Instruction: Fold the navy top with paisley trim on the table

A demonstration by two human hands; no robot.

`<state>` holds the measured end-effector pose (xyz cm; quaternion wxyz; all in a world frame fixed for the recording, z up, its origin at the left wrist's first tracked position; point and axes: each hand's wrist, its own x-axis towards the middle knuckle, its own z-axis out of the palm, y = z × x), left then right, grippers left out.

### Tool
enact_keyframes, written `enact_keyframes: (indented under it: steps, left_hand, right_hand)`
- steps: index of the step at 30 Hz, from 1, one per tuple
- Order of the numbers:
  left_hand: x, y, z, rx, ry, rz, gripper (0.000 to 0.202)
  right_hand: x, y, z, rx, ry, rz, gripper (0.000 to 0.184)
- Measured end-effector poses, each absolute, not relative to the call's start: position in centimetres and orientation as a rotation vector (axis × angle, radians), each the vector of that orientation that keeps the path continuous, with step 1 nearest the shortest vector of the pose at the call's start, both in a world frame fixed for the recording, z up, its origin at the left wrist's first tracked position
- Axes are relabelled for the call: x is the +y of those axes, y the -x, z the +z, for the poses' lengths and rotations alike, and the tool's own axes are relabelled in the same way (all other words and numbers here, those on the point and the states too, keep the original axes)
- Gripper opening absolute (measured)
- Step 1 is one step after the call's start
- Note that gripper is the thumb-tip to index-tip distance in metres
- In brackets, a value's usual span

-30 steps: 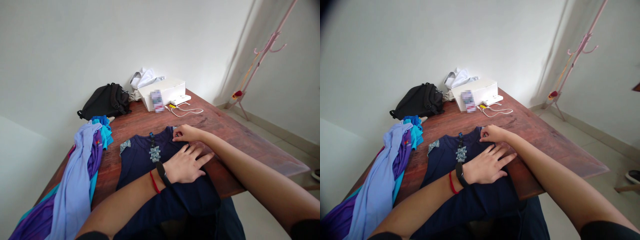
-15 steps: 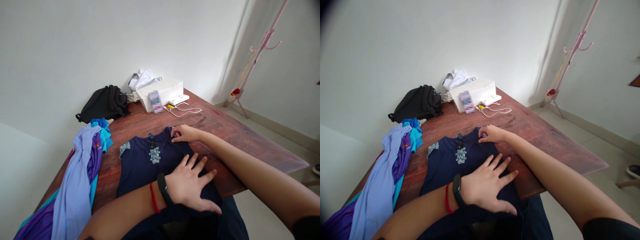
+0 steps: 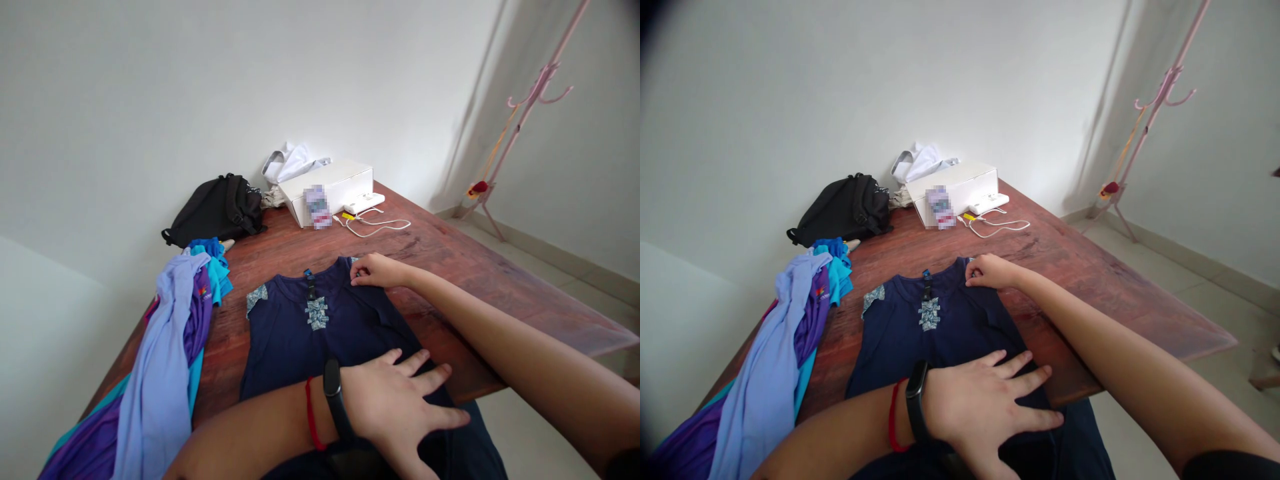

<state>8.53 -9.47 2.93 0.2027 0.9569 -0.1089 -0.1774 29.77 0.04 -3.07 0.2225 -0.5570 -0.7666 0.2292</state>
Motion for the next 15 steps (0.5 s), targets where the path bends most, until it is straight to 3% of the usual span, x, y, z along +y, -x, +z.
enact_keyframes:
  steps: [10, 15]
  left_hand:
    - [-9.6, -8.6, 3.1, -0.316, -2.729, -0.477, 0.084]
    - [-10.2, -8.5, 4.5, -0.222, -2.860, -0.313, 0.073]
  right_hand:
    - [0.1, -29.7, -3.2, -2.083, 1.553, 0.572, 0.016]
    - [0.3, -29.7, -3.6, -2.035, 1.574, 0.610, 0.021]
